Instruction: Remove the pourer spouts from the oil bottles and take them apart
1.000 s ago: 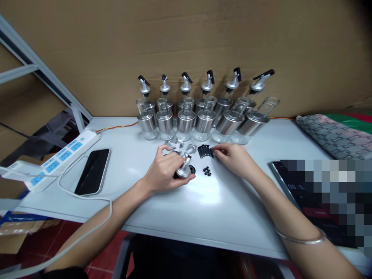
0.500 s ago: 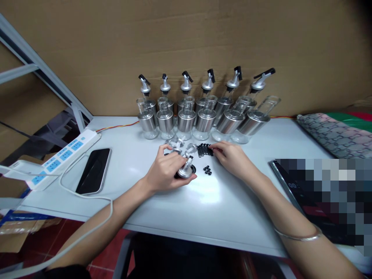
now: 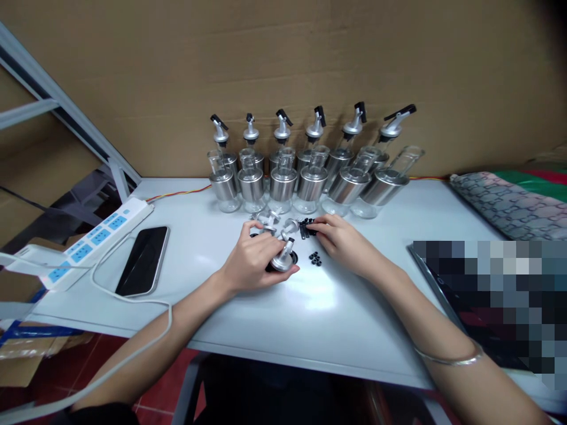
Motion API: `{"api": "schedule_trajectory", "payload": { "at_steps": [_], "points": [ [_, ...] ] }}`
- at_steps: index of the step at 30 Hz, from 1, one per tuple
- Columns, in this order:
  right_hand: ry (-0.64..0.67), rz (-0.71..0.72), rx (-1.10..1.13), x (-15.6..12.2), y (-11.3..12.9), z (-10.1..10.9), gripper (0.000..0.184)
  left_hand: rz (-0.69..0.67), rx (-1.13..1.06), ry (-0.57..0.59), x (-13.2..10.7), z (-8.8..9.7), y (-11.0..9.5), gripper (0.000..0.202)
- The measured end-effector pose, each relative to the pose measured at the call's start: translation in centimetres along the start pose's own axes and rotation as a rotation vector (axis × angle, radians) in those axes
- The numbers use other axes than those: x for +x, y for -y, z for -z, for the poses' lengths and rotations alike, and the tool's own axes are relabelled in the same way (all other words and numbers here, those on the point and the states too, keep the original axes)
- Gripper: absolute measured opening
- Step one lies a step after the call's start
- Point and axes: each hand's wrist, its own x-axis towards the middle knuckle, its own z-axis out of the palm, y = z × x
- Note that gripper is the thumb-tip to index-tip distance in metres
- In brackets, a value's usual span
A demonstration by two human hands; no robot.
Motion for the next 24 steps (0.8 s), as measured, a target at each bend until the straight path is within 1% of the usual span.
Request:
{"api": "schedule_trajectory", "payload": {
  "at_steps": [8, 14, 18, 24],
  "points": [
    [0.067, 0.006, -0.031, -0.04, 0.04, 0.45, 0.029, -0.028, -0.001, -0.03, 0.12, 0.13, 0.0, 0.023],
    [0.067, -0.021, -0.048, -0.01, 0.41, 0.3, 0.032, -0.033, -0.005, -0.03, 0.16, 0.15, -0.02, 0.022],
    [0.057, -0.042, -0.014, 0.02, 0.29, 0.43, 0.036, -0.033, -0.008, -0.033, 0.13, 0.15, -0.01, 0.023],
    [0.065, -0.036, -0.012, 0.03, 0.16, 0.46, 0.034, -0.032, -0.005, -0.036, 0.08, 0.11, 0.06, 0.024]
  ]
}}
